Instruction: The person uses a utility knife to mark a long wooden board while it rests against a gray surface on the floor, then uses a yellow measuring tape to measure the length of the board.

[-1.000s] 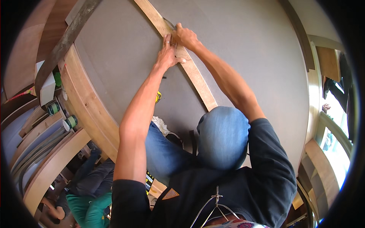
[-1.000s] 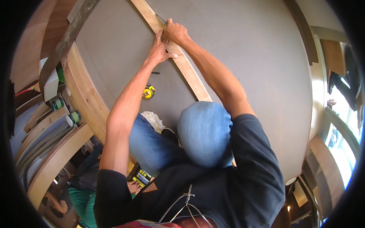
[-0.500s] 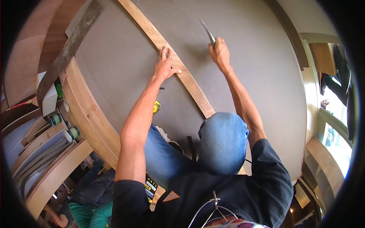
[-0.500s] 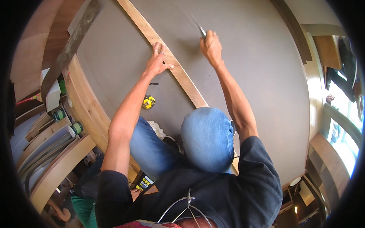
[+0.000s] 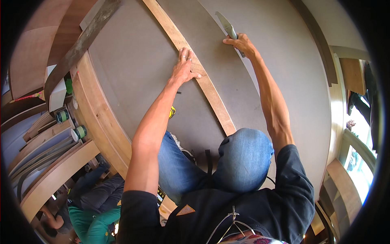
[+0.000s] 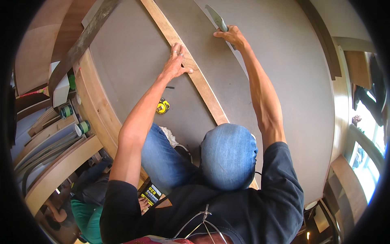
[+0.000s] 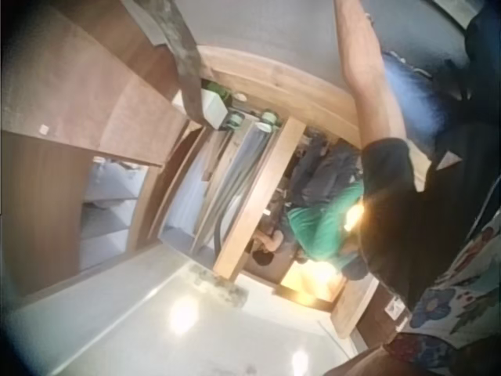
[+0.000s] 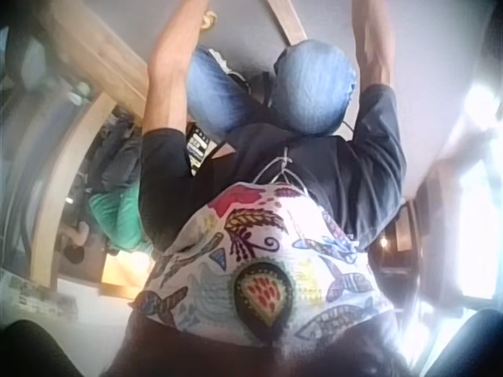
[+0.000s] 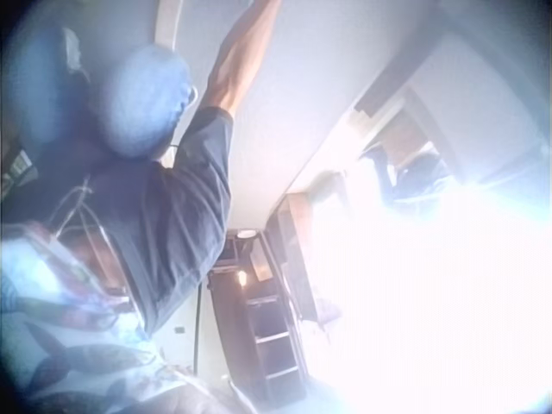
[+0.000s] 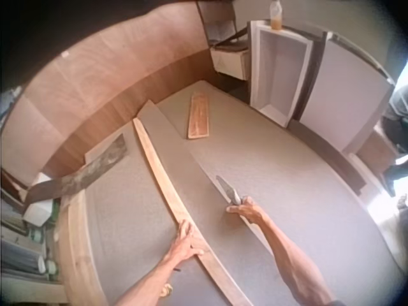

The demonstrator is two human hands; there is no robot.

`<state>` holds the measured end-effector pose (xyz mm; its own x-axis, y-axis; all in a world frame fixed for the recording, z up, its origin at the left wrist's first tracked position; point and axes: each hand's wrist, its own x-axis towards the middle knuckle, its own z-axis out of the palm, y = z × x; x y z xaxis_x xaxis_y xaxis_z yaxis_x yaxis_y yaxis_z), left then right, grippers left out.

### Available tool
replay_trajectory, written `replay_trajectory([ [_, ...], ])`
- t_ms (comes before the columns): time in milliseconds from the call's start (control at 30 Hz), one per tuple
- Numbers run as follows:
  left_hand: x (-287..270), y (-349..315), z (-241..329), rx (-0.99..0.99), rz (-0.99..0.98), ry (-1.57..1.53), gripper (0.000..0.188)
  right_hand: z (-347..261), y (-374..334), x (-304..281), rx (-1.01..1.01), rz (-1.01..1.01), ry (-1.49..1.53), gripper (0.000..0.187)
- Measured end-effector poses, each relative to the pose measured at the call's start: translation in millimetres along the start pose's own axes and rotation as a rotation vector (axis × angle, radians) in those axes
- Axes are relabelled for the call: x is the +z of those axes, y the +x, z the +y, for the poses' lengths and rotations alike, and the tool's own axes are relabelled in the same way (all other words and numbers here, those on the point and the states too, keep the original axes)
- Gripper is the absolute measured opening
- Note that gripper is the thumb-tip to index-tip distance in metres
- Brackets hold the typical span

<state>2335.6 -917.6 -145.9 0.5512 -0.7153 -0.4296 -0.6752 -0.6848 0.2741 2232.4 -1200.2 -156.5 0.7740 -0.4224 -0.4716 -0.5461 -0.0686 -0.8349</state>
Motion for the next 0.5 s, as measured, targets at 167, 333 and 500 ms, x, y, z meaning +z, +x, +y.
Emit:
replay_trajectory([
  [167,-5.8,2.4,8.5,0.045,0.025,-0.005,0.122,-4.3,-4.5,-6.3,-0.038,-0.018,0.024,0.037],
  [333,-1.7,-0.7,0.5,0.058,0.041,0.005,0.121,-13.9,-11.9,-1.3,-0.066,0.015,0.018,0.034],
  [500,-0.6,0.4,6.7,0.037,0.017,0.006,0.122,-1.3,-9.9,1.4,-0.141,0.046,-0.035,0.034],
])
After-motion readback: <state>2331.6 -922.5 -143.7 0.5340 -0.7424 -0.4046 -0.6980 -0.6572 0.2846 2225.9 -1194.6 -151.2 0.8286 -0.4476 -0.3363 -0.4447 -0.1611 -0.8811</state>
